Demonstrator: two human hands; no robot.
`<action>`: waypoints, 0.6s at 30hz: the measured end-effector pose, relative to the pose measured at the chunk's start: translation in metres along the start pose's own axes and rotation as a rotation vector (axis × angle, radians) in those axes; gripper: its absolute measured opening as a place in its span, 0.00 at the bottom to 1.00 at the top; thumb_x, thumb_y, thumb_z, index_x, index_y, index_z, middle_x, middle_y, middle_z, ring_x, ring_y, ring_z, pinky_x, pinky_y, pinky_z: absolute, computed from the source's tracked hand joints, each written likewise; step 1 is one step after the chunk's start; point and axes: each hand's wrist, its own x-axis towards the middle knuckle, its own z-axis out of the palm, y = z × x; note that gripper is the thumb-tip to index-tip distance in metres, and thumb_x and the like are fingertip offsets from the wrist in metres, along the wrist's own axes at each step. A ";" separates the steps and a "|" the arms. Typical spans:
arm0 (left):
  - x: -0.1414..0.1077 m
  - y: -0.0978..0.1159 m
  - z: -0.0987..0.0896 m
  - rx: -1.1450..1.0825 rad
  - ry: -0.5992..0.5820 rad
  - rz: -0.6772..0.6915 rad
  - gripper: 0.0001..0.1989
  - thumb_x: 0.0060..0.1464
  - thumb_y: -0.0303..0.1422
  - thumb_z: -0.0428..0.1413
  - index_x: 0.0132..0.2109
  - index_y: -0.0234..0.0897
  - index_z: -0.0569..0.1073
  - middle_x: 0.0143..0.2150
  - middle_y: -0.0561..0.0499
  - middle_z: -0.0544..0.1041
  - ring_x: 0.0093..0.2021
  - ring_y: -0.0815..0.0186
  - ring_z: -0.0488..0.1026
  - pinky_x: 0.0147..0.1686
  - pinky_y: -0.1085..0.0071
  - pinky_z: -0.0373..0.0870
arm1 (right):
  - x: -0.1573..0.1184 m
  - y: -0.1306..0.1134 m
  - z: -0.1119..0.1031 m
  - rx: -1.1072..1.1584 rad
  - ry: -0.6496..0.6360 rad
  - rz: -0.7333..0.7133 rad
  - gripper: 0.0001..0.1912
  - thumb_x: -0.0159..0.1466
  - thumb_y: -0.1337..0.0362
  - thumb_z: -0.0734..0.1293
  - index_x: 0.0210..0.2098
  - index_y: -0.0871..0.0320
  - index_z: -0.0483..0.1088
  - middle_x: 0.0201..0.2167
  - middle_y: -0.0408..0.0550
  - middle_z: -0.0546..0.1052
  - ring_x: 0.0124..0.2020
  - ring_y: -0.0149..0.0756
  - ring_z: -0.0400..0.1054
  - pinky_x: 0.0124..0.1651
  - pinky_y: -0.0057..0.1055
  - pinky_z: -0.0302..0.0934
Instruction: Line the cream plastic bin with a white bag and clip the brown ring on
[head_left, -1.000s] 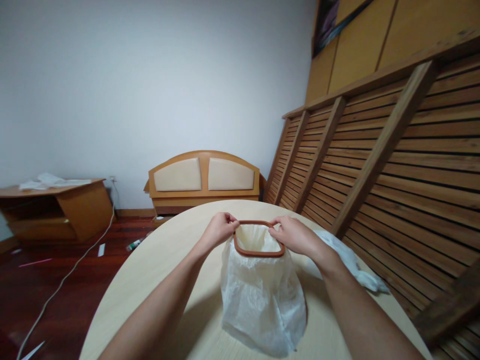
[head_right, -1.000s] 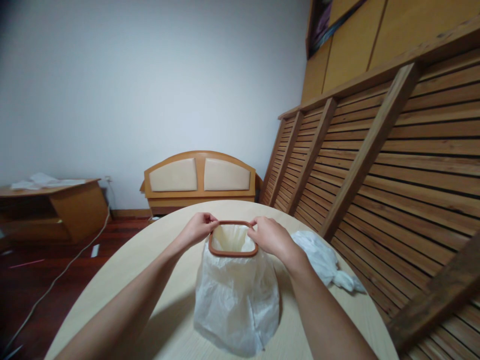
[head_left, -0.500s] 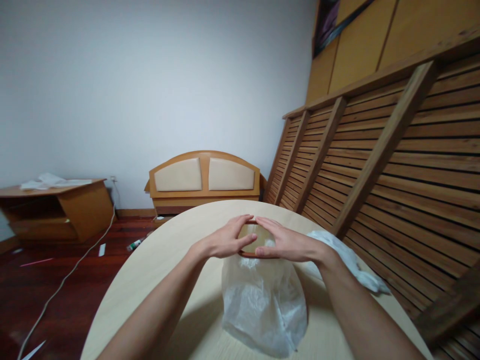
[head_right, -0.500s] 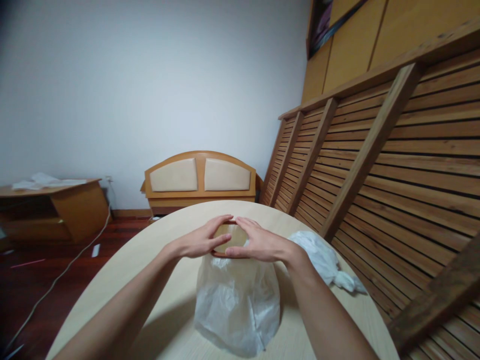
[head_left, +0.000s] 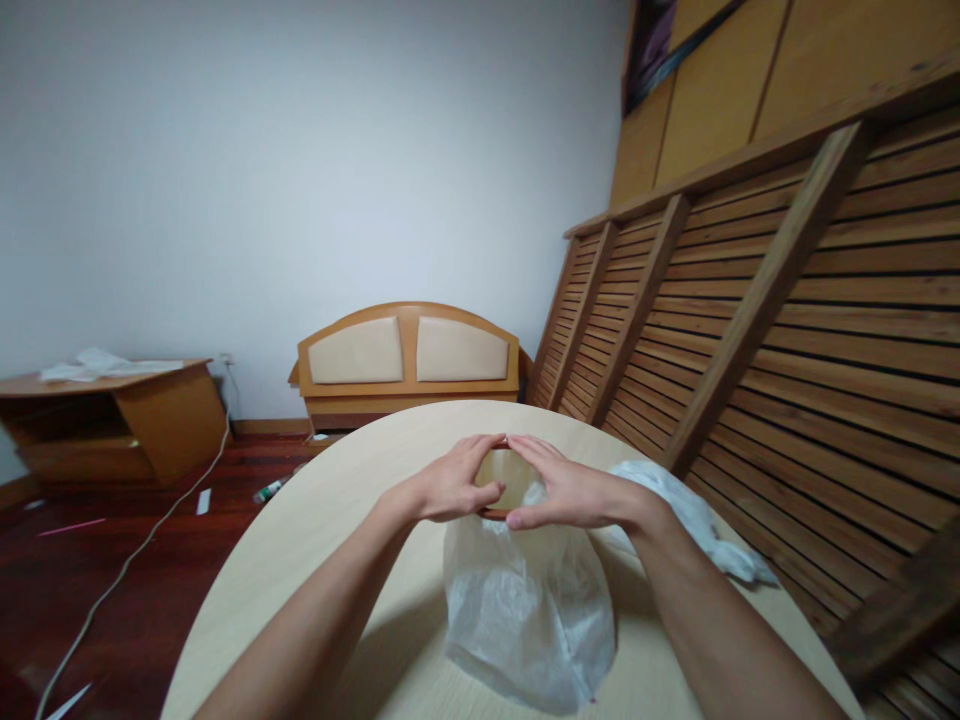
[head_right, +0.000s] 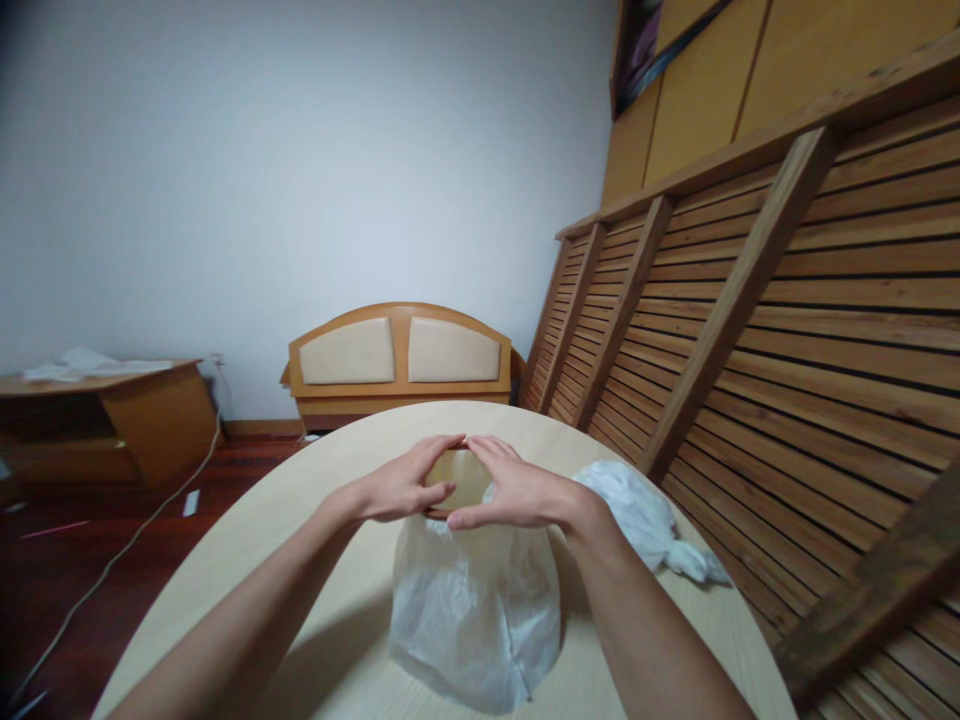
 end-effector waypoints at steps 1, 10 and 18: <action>0.000 -0.001 0.000 -0.001 0.006 0.014 0.35 0.54 0.37 0.56 0.67 0.32 0.58 0.67 0.36 0.62 0.67 0.50 0.59 0.67 0.51 0.53 | 0.000 0.000 0.000 0.005 0.004 -0.001 0.64 0.49 0.36 0.73 0.72 0.63 0.44 0.73 0.64 0.45 0.73 0.56 0.39 0.72 0.53 0.39; -0.009 -0.019 0.026 -0.282 0.214 0.046 0.32 0.61 0.46 0.52 0.66 0.34 0.59 0.67 0.37 0.64 0.67 0.50 0.60 0.67 0.50 0.53 | 0.002 0.013 0.013 0.071 0.141 -0.075 0.60 0.49 0.38 0.74 0.70 0.61 0.52 0.71 0.63 0.52 0.72 0.56 0.44 0.71 0.56 0.41; -0.029 -0.027 0.065 -0.567 0.431 0.100 0.53 0.53 0.59 0.56 0.73 0.37 0.40 0.75 0.37 0.41 0.74 0.47 0.41 0.71 0.51 0.41 | -0.008 0.032 0.059 0.576 0.490 -0.161 0.66 0.50 0.38 0.74 0.73 0.55 0.35 0.74 0.60 0.39 0.74 0.51 0.35 0.72 0.53 0.34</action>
